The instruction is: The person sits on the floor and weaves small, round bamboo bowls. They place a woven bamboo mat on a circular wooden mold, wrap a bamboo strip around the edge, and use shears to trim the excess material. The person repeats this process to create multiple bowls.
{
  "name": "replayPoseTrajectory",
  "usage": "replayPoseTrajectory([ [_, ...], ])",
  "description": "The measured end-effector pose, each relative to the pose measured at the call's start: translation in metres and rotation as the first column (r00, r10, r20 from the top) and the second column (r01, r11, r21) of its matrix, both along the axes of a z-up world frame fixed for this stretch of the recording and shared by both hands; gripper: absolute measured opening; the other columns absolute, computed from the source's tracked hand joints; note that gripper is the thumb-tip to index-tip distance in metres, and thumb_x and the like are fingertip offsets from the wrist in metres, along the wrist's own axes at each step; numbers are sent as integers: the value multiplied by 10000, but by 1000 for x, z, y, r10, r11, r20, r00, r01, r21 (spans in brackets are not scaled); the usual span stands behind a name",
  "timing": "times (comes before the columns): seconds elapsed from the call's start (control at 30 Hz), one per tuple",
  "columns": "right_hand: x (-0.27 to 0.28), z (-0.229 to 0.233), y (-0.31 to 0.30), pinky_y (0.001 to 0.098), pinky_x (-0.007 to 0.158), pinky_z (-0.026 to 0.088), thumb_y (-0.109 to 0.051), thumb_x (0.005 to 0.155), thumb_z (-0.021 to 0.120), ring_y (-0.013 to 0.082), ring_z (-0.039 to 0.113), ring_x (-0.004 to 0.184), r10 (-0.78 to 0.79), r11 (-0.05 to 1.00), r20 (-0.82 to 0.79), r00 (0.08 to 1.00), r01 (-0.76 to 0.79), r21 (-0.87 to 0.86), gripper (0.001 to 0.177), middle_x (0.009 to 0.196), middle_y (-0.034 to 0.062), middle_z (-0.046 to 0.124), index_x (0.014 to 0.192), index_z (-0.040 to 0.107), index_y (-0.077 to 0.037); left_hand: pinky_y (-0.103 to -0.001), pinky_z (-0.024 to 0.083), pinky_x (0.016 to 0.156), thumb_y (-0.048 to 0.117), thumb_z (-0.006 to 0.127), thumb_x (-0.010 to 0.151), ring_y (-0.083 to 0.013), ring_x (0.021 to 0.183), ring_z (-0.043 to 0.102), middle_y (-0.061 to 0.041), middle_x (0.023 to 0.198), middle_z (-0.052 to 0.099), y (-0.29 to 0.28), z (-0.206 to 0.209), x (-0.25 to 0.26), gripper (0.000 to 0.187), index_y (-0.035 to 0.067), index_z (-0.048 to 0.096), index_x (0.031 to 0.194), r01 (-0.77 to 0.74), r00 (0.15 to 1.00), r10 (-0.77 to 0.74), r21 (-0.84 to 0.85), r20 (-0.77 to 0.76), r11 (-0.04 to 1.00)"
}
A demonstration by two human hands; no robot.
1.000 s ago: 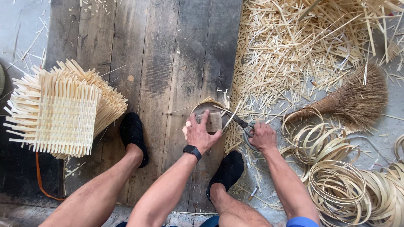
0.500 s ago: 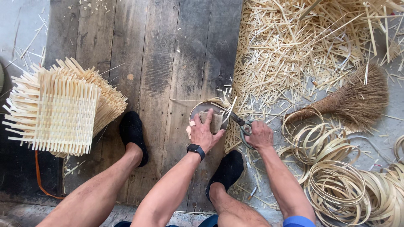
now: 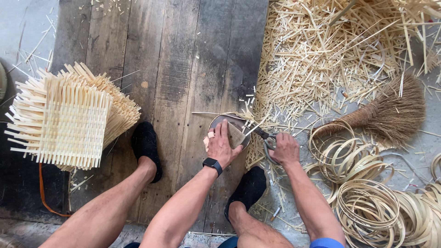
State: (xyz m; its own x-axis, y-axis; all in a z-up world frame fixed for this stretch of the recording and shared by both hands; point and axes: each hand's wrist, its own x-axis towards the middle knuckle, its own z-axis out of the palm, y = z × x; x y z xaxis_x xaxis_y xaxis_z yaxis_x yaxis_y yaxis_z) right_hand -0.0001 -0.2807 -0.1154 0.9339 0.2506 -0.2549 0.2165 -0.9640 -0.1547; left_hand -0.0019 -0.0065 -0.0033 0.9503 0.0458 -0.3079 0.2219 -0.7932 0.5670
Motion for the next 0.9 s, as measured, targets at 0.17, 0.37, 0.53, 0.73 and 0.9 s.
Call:
replayPoseTrajectory([
  [0.17,17,14,31,397,571,497,-511,711,758,232,540,653,43,999,132,990,-41,-17,497,722,120,560,782,578,-53,-557,390,1096,283,878,635,-444,1303,436,-150,1464,451,7,7,6,1075,87,317,1530,95,993,-95,5,-73,995],
  [0.37,-1,-23,-20,352,635,517,-310,964,631,172,582,708,7,1000,-124,992,-8,-10,206,846,59,594,927,589,-112,-583,384,1077,235,903,596,-465,1317,404,-205,1445,417,19,9,11,1099,225,330,1533,209,972,-204,26,-120,978],
  [0.53,9,10,-3,396,600,541,-482,745,744,234,597,669,106,994,114,988,-105,-11,471,770,129,624,825,591,-45,-558,443,1083,190,902,591,-471,1332,417,-203,1444,416,20,2,13,1111,262,321,1536,242,958,-245,-39,-149,970],
  [0.73,13,-19,-3,400,618,558,-415,865,666,212,607,697,84,996,-26,996,-83,10,349,833,112,641,877,605,-72,-544,478,1069,153,885,604,-487,1328,459,-173,1481,403,29,5,23,1116,310,309,1547,390,898,-387,-28,-210,920],
  [0.9,6,-22,-27,416,648,571,-379,947,620,222,625,728,-15,1000,-181,983,18,15,302,889,113,651,948,620,-78,-536,515,993,353,876,676,-519,1222,502,-295,1486,272,13,12,14,1130,338,202,1583,251,923,-225,48,-312,967],
])
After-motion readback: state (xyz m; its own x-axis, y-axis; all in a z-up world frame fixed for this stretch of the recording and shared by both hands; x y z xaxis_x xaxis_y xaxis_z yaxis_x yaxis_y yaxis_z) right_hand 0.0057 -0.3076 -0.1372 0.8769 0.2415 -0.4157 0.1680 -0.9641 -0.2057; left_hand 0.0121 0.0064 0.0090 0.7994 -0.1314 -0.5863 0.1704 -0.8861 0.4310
